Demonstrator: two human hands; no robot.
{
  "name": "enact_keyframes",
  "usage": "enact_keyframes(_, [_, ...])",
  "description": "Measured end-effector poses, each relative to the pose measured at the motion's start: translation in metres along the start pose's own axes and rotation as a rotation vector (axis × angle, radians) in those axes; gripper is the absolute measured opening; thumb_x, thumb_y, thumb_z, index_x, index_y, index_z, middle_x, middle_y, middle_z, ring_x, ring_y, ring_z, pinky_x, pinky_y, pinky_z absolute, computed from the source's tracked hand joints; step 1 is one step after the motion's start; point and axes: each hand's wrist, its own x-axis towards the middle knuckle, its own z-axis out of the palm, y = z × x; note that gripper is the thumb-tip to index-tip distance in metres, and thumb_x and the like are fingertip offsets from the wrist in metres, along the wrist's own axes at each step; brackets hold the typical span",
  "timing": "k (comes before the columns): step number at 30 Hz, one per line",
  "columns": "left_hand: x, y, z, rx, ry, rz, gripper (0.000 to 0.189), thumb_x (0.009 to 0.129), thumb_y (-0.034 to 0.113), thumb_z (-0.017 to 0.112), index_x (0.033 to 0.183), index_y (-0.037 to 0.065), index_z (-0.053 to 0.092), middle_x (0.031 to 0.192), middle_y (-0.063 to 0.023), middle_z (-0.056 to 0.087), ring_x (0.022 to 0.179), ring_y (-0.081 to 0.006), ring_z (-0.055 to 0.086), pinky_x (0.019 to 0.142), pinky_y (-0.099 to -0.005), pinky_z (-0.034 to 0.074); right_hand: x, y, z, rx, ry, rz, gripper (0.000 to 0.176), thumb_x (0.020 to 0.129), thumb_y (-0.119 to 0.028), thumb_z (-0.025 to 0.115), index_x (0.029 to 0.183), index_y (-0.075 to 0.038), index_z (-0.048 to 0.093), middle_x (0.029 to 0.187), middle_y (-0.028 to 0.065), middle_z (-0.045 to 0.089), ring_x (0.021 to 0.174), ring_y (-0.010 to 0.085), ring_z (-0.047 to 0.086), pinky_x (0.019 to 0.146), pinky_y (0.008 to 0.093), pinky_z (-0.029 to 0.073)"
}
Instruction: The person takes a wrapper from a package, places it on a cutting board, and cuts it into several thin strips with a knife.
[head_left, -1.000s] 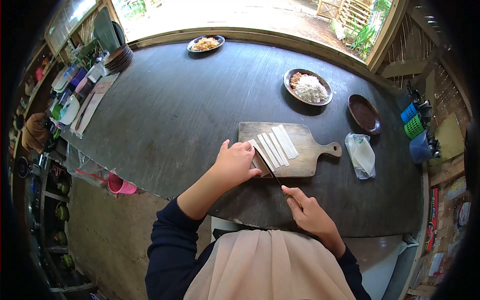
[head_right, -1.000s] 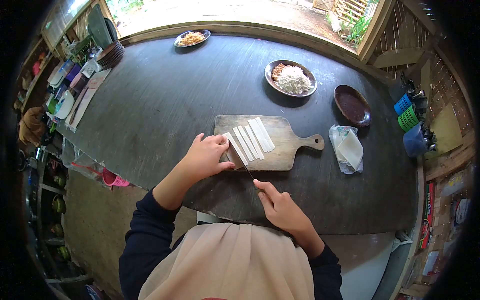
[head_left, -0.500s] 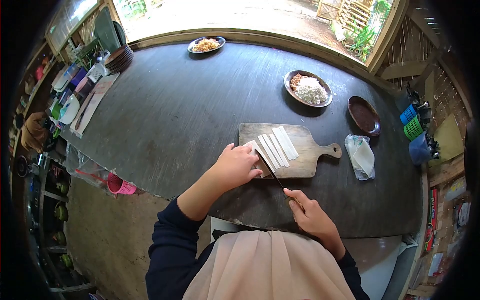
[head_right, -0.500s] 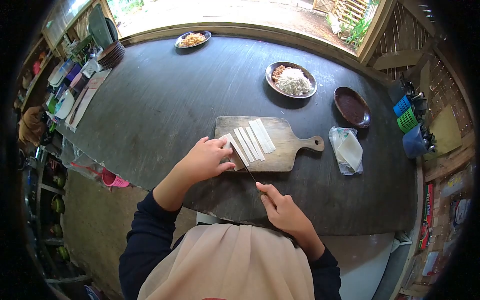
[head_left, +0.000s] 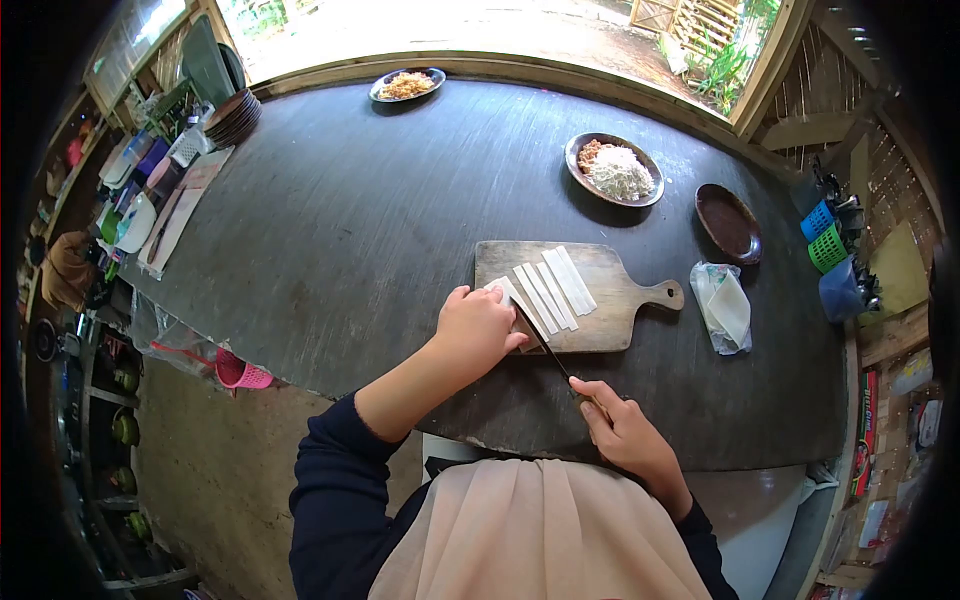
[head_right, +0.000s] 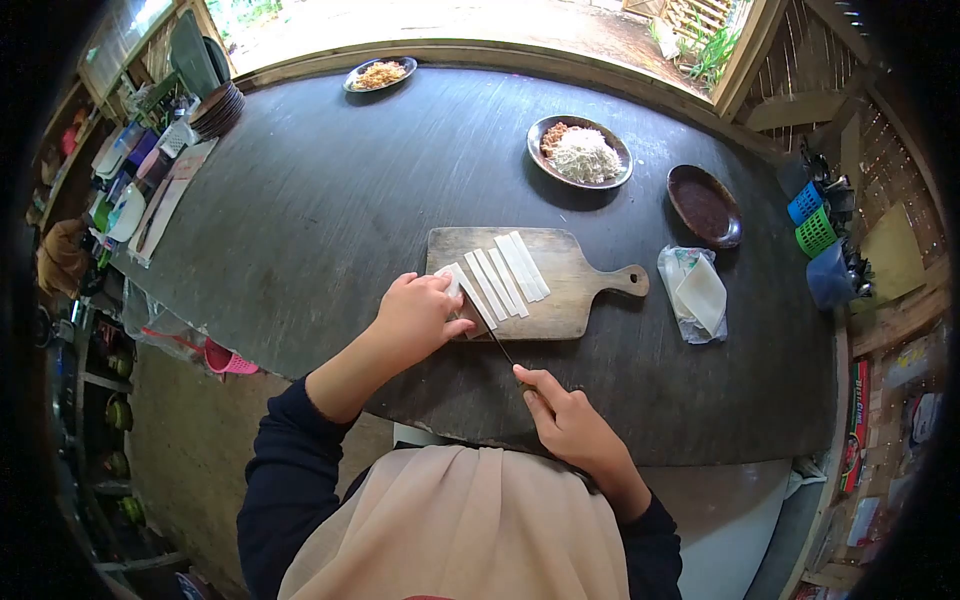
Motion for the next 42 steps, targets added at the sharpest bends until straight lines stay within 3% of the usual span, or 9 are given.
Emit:
enact_keyframes(9, [-0.002,0.001,0.002,-0.008,0.027,-0.025,0.038,0.082,0.045,0.068,0.099,0.012,0.073,0.112,-0.0124,0.065,0.109,-0.0234,0.06,0.098,-0.0452,0.042,-0.006,0.0,0.0,-0.037,0.002,-0.017,0.033,0.097,-0.009,0.051,0.13,-0.008,0.051,0.073,0.0222,0.061,0.058,0.0298,0.062,0.058,0.035,0.046])
enact_keyframes(23, [-0.004,0.005,-0.006,0.009,-0.014,-0.009,0.032,0.086,0.041,0.065,0.098,0.012,0.073,0.112,-0.0102,0.064,0.109,-0.0229,0.06,0.103,-0.0505,0.038,-0.007,0.004,0.004,-0.015,0.02,-0.027,0.033,0.097,-0.009,0.05,0.13,-0.007,0.051,0.066,0.0183,0.057,0.054,0.0227,0.059,0.056,0.033,0.044])
enact_keyframes(26, [-0.008,0.006,-0.001,-0.027,0.012,0.095,0.027,0.088,0.035,0.063,0.095,0.011,0.072,0.111,-0.009,0.064,0.109,-0.0223,0.06,0.104,-0.0522,0.036,-0.007,0.002,0.003,-0.002,0.016,-0.009,0.033,0.097,-0.009,0.05,0.13,-0.007,0.051,0.066,0.0183,0.057,0.054,0.0227,0.058,0.056,0.0333,0.043])
enact_keyframes(29, [-0.009,0.01,-0.003,0.017,-0.107,0.127,0.023,0.089,0.031,0.062,0.095,0.011,0.071,0.113,-0.0106,0.064,0.111,-0.0221,0.06,0.106,-0.0524,0.035,-0.006,0.003,0.001,0.005,-0.005,0.017,0.032,0.097,-0.009,0.051,0.129,-0.007,0.052,0.066,0.0186,0.058,0.053,0.0228,0.058,0.056,0.0334,0.043])
enact_keyframes(34, [-0.011,0.011,0.013,0.098,0.007,0.186,0.026,0.088,0.027,0.062,0.099,0.005,0.069,0.114,-0.0183,0.064,0.113,-0.0249,0.06,0.106,-0.0501,0.035,-0.004,0.006,0.0,0.007,-0.014,0.019,0.032,0.097,-0.009,0.051,0.129,-0.006,0.052,0.066,0.0194,0.058,0.053,0.0234,0.058,0.055,0.0341,0.043])
enact_keyframes(42, [-0.014,0.012,0.018,0.173,0.038,0.191,0.029,0.09,0.028,0.06,0.103,0.004,0.069,0.118,-0.02,0.064,0.117,-0.0263,0.059,0.105,-0.048,0.037,0.006,0.0,0.002,-0.029,-0.008,-0.024,0.033,0.097,-0.009,0.05,0.13,-0.007,0.051,0.07,0.0218,0.06,0.058,0.0308,0.063,0.057,0.0353,0.045])
